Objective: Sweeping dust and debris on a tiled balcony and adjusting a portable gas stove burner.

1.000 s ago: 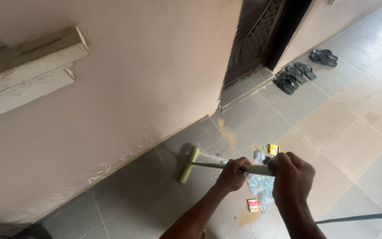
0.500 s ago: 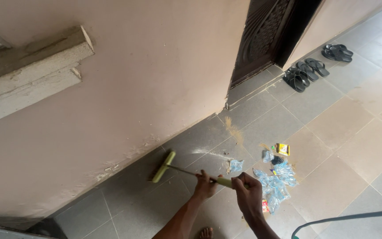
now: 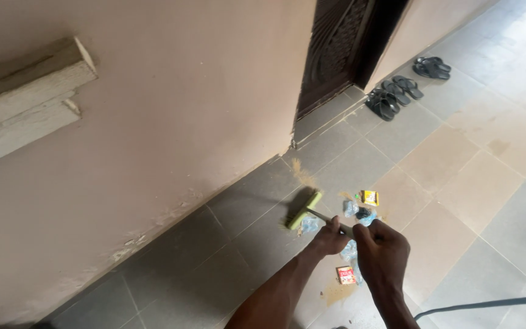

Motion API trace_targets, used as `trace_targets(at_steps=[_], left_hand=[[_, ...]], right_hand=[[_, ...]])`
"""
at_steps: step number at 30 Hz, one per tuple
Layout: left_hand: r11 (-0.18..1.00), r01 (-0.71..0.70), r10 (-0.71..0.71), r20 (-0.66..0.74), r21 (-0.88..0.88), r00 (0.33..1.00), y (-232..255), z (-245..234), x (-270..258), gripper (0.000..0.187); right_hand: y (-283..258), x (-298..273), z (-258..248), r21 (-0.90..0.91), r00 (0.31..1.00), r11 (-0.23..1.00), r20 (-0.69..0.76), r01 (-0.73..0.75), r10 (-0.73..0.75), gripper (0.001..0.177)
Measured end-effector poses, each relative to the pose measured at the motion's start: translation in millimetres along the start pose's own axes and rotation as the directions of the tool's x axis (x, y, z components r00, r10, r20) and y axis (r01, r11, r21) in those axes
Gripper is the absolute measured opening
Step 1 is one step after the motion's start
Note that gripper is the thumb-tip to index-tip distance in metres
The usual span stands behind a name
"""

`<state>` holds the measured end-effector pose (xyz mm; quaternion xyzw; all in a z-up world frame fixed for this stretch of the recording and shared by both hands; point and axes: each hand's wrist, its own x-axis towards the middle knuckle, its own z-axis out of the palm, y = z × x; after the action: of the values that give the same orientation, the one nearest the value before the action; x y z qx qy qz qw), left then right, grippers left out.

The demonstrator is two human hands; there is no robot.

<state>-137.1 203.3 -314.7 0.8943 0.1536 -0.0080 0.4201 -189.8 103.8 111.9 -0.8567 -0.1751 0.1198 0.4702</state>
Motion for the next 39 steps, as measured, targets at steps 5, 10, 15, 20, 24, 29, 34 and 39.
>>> trace_targets(at_steps=[5, 10, 15, 20, 24, 29, 34, 39], left_hand=[[0.969, -0.121, 0.165, -0.202, 0.213, 0.965, 119.4, -61.8, -32.7, 0.045], [0.877, 0.110, -0.246, -0.241, -0.468, 0.939, 230.5, -158.5, -88.3, 0.077], [0.928, -0.053, -0.155, -0.513, -0.369, 0.844, 208.0, -125.6, -117.7, 0.061], [0.888, 0.118, -0.310, -0.389, -0.445, 0.867, 177.8, -110.5, -137.2, 0.055], [0.983, -0.132, 0.044, -0.544, -0.125, 0.838, 186.6, -120.2, -128.5, 0.034], [0.913, -0.108, -0.173, -0.613, -0.394, 0.771, 236.2, -159.4, -132.4, 0.031], [0.931, -0.058, -0.122, -0.456, -0.360, 0.882, 169.6, -115.9, -128.7, 0.033], [0.920, -0.391, 0.330, -0.539, 0.000, 0.775, 126.0, -80.2, -111.4, 0.019]], right_hand=[[-10.0, -3.3, -37.9, 0.110, 0.997, 0.994, -0.081, 0.016, -0.007, 0.024], [-3.2, -21.2, -54.0, 0.166, 0.968, 0.963, -0.174, 0.211, -0.182, 0.012], [56.0, -35.5, -21.9, 0.113, 0.979, 0.979, -0.132, 0.169, -0.153, 0.011], [78.3, -45.4, 0.8, 0.082, 0.996, 0.993, -0.024, 0.087, -0.085, 0.010], [56.4, -39.8, -12.1, 0.147, 0.971, 0.961, 0.000, 0.235, -0.238, 0.012], [22.8, -30.9, -25.8, 0.226, 0.916, 0.894, 0.021, 0.386, -0.401, 0.013], [66.5, -30.9, -0.7, 0.092, 0.980, 0.983, 0.104, 0.161, -0.171, 0.018], [62.5, -34.1, -11.1, 0.102, 0.968, 0.964, 0.029, 0.245, -0.249, 0.021]])
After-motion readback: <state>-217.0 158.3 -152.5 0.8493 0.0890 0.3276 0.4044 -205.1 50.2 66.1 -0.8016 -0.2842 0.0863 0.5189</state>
